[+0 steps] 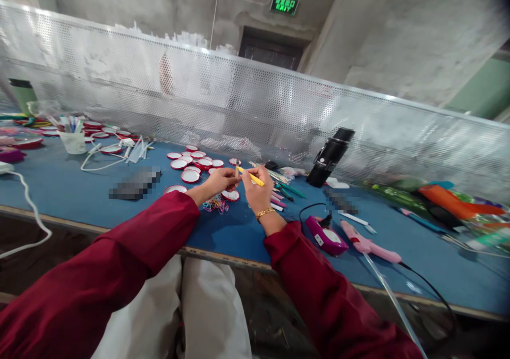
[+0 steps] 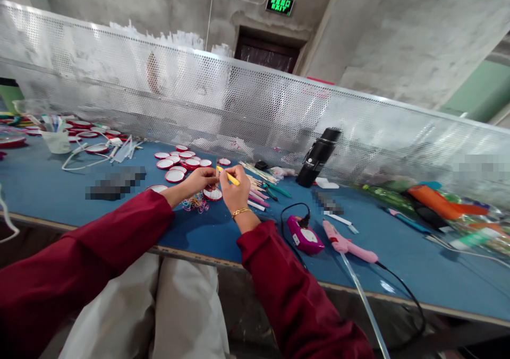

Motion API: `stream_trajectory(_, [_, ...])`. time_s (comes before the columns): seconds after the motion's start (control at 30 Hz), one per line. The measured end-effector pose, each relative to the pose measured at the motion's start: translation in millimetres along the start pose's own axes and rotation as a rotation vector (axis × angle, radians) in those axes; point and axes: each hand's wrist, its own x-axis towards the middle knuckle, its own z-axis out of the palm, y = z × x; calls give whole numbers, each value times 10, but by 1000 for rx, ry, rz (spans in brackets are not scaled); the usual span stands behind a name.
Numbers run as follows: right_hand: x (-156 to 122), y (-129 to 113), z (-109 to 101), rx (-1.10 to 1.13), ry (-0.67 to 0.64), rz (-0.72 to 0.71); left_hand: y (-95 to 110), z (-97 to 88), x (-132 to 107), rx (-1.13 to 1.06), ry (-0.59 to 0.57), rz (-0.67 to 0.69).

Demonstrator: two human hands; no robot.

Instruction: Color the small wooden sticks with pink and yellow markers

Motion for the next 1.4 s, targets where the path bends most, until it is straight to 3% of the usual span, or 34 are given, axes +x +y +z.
stream_trajectory(0.83, [6, 19, -3, -23, 31, 17, 27, -1, -13, 0, 5, -3])
stream_trajectory(1.27, [-1, 6, -5, -19, -31, -1, 29, -4, -19, -4, 5, -1])
stream_trajectory(1.4, [4, 7, -10, -42, 9, 20, 47, 1, -25, -8, 15, -15])
